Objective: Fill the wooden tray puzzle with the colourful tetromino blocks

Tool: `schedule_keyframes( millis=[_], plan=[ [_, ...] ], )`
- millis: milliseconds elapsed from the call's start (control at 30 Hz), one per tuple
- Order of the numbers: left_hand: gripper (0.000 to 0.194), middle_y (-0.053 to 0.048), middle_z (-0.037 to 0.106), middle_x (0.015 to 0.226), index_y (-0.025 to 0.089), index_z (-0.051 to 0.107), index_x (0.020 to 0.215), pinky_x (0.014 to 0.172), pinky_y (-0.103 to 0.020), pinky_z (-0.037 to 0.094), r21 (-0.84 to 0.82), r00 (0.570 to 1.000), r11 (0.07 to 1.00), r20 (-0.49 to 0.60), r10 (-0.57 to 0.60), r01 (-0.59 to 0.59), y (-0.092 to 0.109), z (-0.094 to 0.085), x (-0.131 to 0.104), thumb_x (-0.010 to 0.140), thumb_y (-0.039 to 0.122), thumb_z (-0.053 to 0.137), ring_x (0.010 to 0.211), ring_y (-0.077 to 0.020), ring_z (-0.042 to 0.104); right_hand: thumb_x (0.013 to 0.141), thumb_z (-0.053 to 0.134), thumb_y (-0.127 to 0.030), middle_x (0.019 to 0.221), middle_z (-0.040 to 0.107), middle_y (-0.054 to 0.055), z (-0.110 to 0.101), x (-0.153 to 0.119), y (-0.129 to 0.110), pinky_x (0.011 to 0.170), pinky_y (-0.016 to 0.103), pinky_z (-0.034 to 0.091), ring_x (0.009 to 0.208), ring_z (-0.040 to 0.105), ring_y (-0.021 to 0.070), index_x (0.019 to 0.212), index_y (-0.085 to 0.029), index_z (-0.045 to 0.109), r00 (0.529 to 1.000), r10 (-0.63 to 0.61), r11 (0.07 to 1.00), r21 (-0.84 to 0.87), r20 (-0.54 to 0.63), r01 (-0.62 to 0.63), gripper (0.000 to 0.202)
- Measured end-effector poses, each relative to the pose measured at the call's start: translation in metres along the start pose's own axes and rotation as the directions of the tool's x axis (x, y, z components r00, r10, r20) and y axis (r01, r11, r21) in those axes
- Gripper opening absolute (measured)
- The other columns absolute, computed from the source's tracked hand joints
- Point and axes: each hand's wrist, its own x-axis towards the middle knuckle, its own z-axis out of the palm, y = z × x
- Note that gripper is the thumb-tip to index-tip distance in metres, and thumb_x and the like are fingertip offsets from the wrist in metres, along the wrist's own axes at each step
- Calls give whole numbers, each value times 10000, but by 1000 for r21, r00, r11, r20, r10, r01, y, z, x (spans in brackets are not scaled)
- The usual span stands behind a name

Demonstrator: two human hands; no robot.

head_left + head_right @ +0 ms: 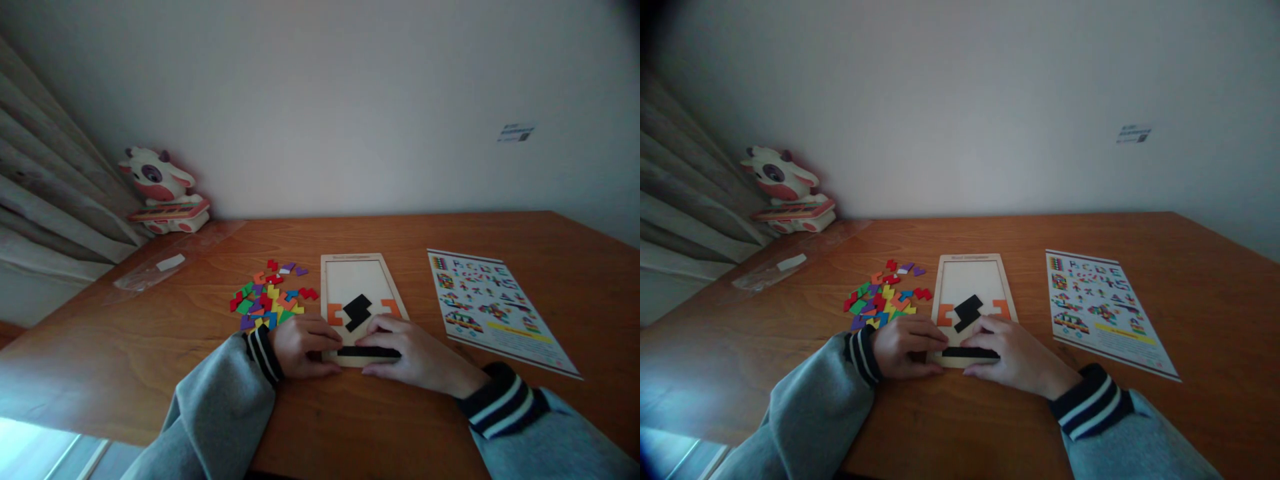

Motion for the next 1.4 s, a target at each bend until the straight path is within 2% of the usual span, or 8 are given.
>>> schedule_keyframes(
  millis=[433, 533, 667, 833, 967, 1133, 1300, 1400],
  plan=[
    [226, -91, 763, 955, 173, 725, 980, 772, -317, 560, 30, 1000, 1000, 13, -9, 8, 3, -1, 3, 861, 358, 677, 844, -197, 686, 836, 704, -480, 983, 669, 23, 0, -2, 2, 816, 289, 511, 914, 633, 175, 997, -247, 710, 998, -22, 1000, 14, -64, 23, 283],
    [263, -91, 760, 947, 184, 723, 993, 823, -340, 542, 82, 1000, 997, 5, -15, 14, 3, -3, 3, 855, 404, 684, 897, -205, 685, 901, 642, -414, 994, 676, 37, -1, -1, 7, 836, 308, 521, 936, 640, 180, 1003, -243, 702, 981, -39, 999, -10, -192, 38, 209],
    [260, -95, 751, 991, 196, 727, 1007, 882, -376, 514, 201, 996, 977, -65, -63, 74, 3, -5, 4, 879, 411, 655, 975, -223, 666, 966, 545, -287, 1064, 689, 65, -3, 0, 20, 918, 364, 518, 1015, 640, 197, 1071, -234, 681, 919, -38, 997, -73, -392, 10, 180],
    [309, -99, 690, 1195, 208, 678, 1159, 938, -428, 510, 275, 973, 934, -84, -213, 228, 0, -5, 3, 913, 377, 600, 1083, -253, 618, 988, 484, -241, 1183, 686, 63, -2, -1, 27, 1006, 405, 496, 1131, 616, 204, 1230, -265, 626, 930, -66, 994, -103, -361, 31, 282],
    [337, -100, 673, 1224, 205, 654, 1199, 956, -450, 516, 295, 950, 903, -121, -288, 312, -3, -4, 1, 913, 372, 594, 1102, -260, 607, 988, 465, -219, 1227, 672, 59, 1, -1, 26, 1009, 395, 503, 1146, 615, 195, 1301, -276, 580, 942, -52, 994, -105, -333, 17, 339],
    [292, -92, 671, 1226, 216, 668, 1181, 955, -451, 519, 297, 946, 898, -101, -308, 324, -4, -3, 0, 930, 305, 547, 1090, -250, 610, 977, 483, -235, 1183, 699, 52, -1, 0, 29, 989, 410, 509, 1111, 636, 210, 1239, -269, 619, 918, -27, 990, -136, -396, -30, 297],
    [274, -80, 667, 1227, 240, 699, 1144, 957, -445, 512, 302, 949, 901, -59, -309, 312, -3, -4, 0, 944, 297, 520, 1088, -241, 604, 928, 582, -326, 1154, 701, 72, -2, 0, 36, 976, 449, 504, 1084, 641, 252, 1149, -249, 670, 876, 41, 975, -174, -480, -141, 250],
    [279, -84, 658, 1243, 238, 696, 1153, 964, -450, 506, 304, 948, 899, -53, -315, 316, -5, -4, -2, 949, 305, 518, 1096, -242, 601, 895, 633, -383, 1142, 699, 84, -1, -1, 39, 966, 469, 503, 1077, 637, 271, 1122, -234, 684, 869, 81, 965, -180, -487, -191, 277]
  ],
)
